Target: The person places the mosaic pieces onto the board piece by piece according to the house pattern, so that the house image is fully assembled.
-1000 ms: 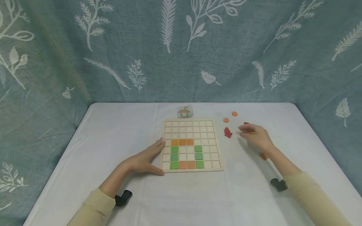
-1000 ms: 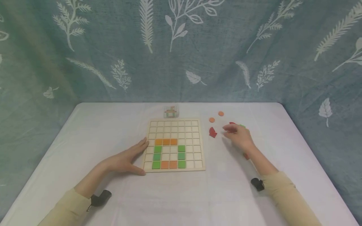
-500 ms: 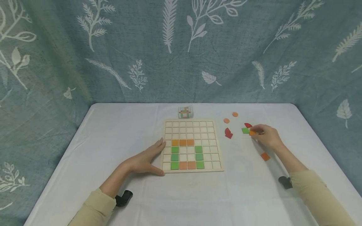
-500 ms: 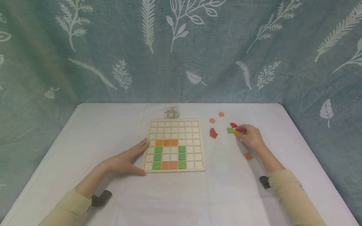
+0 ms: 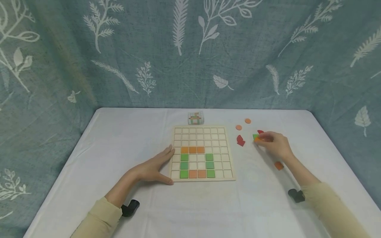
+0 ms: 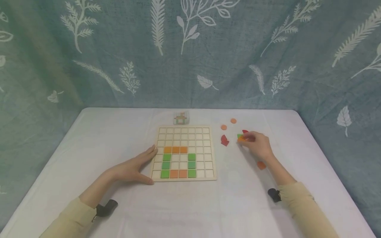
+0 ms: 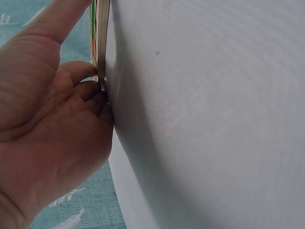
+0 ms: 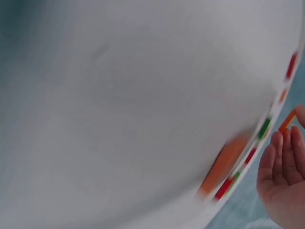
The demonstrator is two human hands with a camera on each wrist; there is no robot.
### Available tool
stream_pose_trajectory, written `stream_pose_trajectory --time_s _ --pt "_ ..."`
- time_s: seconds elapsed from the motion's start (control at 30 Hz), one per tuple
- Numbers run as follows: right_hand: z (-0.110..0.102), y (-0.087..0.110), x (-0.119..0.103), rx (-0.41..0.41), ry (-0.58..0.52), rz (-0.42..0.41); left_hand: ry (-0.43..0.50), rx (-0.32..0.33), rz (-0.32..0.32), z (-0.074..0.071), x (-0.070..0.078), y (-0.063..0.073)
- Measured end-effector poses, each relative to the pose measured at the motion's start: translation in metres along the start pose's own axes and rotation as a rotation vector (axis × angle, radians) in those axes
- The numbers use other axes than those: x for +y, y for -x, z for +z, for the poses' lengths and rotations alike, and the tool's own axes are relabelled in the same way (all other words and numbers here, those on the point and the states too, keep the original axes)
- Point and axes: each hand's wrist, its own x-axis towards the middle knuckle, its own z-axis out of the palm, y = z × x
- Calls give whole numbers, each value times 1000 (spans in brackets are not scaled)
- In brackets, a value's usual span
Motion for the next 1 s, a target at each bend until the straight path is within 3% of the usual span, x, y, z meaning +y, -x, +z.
stream_pose_trajectory --time_s 0.33,0.7,1.0 --pt "54 4 -57 -131 -183 -31 9 3 25 -1 -2 0" --pt "91 2 -99 -228 -137 -207 9 0 13 -1 -2 0" --pt "107 -4 -109 -230 -44 -403 17 -3 21 -3 -2 1"
